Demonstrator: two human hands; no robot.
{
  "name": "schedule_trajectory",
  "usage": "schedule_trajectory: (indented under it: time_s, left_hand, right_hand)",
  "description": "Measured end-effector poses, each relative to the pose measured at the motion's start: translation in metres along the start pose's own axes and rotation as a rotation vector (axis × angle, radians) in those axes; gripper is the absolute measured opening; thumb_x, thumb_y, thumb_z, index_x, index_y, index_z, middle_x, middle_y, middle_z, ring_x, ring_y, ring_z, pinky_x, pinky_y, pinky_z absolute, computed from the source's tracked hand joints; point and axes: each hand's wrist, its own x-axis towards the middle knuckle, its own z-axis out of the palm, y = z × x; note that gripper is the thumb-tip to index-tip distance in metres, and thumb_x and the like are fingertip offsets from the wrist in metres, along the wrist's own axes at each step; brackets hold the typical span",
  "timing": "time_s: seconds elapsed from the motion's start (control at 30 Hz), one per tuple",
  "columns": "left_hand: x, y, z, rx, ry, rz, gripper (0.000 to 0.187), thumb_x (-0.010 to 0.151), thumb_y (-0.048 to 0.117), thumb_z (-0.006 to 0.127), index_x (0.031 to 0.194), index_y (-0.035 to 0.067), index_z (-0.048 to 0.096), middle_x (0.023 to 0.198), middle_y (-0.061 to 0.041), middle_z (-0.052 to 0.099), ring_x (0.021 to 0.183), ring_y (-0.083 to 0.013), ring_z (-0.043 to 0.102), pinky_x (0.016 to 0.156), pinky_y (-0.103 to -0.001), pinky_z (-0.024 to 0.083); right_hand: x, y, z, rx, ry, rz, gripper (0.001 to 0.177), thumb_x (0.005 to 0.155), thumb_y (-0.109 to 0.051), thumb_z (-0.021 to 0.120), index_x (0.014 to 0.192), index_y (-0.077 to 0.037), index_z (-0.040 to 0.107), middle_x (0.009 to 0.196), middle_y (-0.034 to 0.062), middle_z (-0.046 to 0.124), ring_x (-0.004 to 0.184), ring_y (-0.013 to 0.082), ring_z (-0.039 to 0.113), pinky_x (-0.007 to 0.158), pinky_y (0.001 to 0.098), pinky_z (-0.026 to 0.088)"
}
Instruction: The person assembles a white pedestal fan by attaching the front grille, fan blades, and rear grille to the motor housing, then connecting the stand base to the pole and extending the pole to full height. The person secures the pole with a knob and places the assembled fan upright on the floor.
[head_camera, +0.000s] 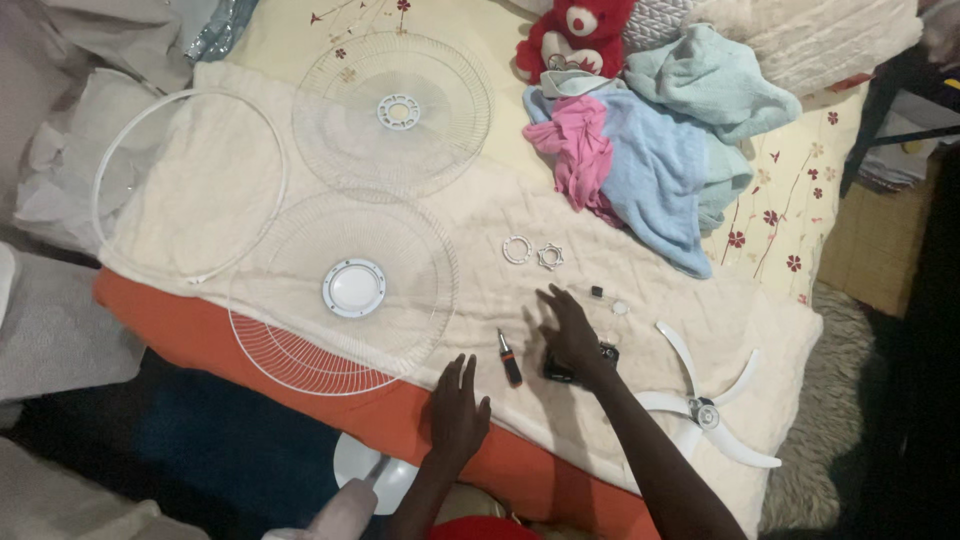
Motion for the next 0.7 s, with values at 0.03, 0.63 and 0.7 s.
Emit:
schedule_trajectory:
  time_s: [0.03, 0.63, 0.7]
  left_hand:
    - [-0.004, 0.003, 0.000, -0.001, 0.024, 0.021, 0.080, 0.080, 0.012, 0.076, 0.151, 0.004, 0.039, 0.151, -0.024, 0.042, 0.136, -0.0456, 0.042, 0.109, -0.054, 0.037]
    - [-0.317, -0.006, 0.112, -0.231, -0.102, -0.507, 0.035, 0.096, 0.024, 0.061, 0.129, 0.012, 0.065, 0.106, -0.009, 0.077, 0.093, -0.0258, 0.074, 0.083, -0.040, 0.058]
    - [-0.363, -0.007, 0.129, -0.346, 0.020, -0.538, 0.038, 0.095, 0.023, 0.061, 0.131, 0.009, 0.064, 0.108, -0.011, 0.077, 0.098, -0.0262, 0.074, 0.088, -0.039, 0.058]
  right_hand:
    - [-0.010, -0.015, -0.004, -0.081, -0.059, -0.062, 0.070, 0.079, -0.009, 0.075, 0.145, -0.014, 0.052, 0.156, 0.0195, 0.042, 0.139, 0.0440, 0.043, 0.112, 0.0497, 0.039]
    - [-0.263, -0.069, 0.037, -0.061, -0.635, -0.432, 0.056, 0.087, -0.013, 0.073, 0.141, -0.013, 0.058, 0.150, 0.0138, 0.053, 0.138, 0.0363, 0.050, 0.113, 0.0469, 0.042]
    - [-0.291, -0.061, 0.042, -0.007, -0.729, -0.394, 0.052, 0.090, -0.016, 0.070, 0.140, -0.014, 0.058, 0.150, 0.0125, 0.053, 0.137, 0.0342, 0.052, 0.106, 0.0456, 0.047]
